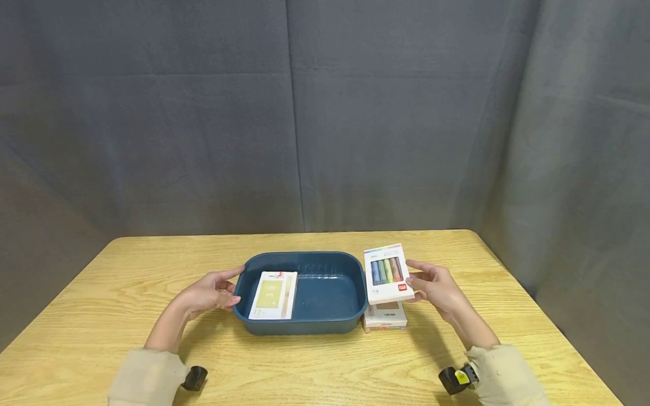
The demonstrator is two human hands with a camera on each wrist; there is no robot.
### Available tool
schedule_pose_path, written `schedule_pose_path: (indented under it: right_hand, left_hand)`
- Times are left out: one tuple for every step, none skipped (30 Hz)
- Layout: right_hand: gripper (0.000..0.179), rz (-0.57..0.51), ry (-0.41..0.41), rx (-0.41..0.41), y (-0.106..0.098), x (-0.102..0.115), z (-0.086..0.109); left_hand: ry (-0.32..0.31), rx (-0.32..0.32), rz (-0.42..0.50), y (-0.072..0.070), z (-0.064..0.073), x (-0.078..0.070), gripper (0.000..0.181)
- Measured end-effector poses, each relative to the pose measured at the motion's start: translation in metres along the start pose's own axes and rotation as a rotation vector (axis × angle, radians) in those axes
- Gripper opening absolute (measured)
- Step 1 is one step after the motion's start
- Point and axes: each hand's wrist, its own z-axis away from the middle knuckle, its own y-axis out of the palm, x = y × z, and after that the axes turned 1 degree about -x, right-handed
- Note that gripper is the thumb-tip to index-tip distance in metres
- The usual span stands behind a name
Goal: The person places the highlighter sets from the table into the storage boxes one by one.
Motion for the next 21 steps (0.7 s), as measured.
schedule_pose_path:
  right_hand:
    - [0.052,-0.004,-0.002,0.002,0.0,0.0,0.0]
    - [0.052,-0.007,-0.006,0.005,0.0,0.001,0.0]
    - [0.052,-0.011,-0.007,0.005,0.0,0.002,0.0]
    - [0.052,-0.015,-0.009,0.006,0.0,0.002,0.0]
    - [0.052,-0.018,-0.016,0.008,0.0,0.003,0.001]
    - [0.052,-0.02,-0.019,0.01,0.001,0.003,0.0]
    - [0.052,-0.02,-0.021,0.01,0.001,0.004,0.0]
    - [0.052,-0.022,-0.02,0.01,0.002,0.005,0.0]
    - [0.052,-0.025,-0.023,0.013,0.004,0.005,0.0]
    - [0.052,-0.026,-0.024,0.014,0.005,0.006,0.0]
    - [0.052,-0.026,-0.024,0.016,0.006,0.007,0.0]
    - [0.052,-0.026,-0.02,0.017,0.007,0.007,0.0]
    - [0.052,-0.026,-0.023,0.022,0.008,0.008,-0.001]
    - [0.052,-0.027,-0.023,0.024,0.009,0.009,-0.001]
    - [0.052,-0.028,-0.024,0.027,0.011,0.01,-0.001]
    - [0.052,-0.026,-0.019,0.025,0.012,0.01,-0.001]
    - [0.052,-0.027,-0.019,0.029,0.014,0.011,-0.001]
    - [0.052,-0.028,-0.021,0.034,0.015,0.011,-0.002]
    - [0.052,-0.029,-0.023,0.038,0.017,0.012,-0.002]
    - [0.052,-0.033,-0.019,0.037,0.019,0.012,-0.002]
    - [0.051,-0.035,-0.021,0.041,0.021,0.012,-0.003]
  left_hand:
    - [-0.001,-0.003,0.002,0.0,0.0,0.0,0.071]
    - [-0.001,-0.002,0.003,0.0,0.0,0.0,0.071]
    - [0.001,0.0,0.001,0.0,0.0,0.001,0.071]
    - [0.003,0.003,0.001,0.0,0.0,0.001,0.071]
    - [0.005,0.005,0.0,0.0,0.0,0.001,0.071]
    - [0.003,0.001,0.003,0.0,0.0,0.001,0.071]
    - [0.006,0.001,0.0,0.0,0.0,0.001,0.071]
    - [0.008,0.002,-0.001,0.0,-0.001,0.002,0.071]
    - [0.009,0.003,-0.003,0.0,-0.001,0.002,0.071]
    - [0.009,0.001,-0.003,0.0,-0.001,0.001,0.071]
    - [0.007,-0.002,-0.004,0.0,-0.001,0.001,0.071]
    - [0.005,-0.006,-0.003,0.0,0.0,0.001,0.071]
    - [0.003,-0.009,-0.001,0.001,0.0,0.001,0.071]
    - [0.003,-0.008,-0.002,0.001,0.0,0.0,0.071]
    - [0.003,-0.006,-0.005,0.001,0.0,0.0,0.071]
    - [0.002,-0.009,-0.003,0.001,0.0,0.0,0.071]
    - [0.0,-0.012,-0.001,0.001,0.0,0.0,0.071]
    - [-0.001,-0.013,0.0,0.001,0.0,-0.001,0.071]
    - [-0.001,-0.012,-0.001,0.001,0.0,-0.001,0.071]
    - [0.0,-0.011,-0.004,0.001,0.0,0.0,0.071]
    - [-0.001,-0.014,-0.005,0.001,0.0,-0.001,0.071]
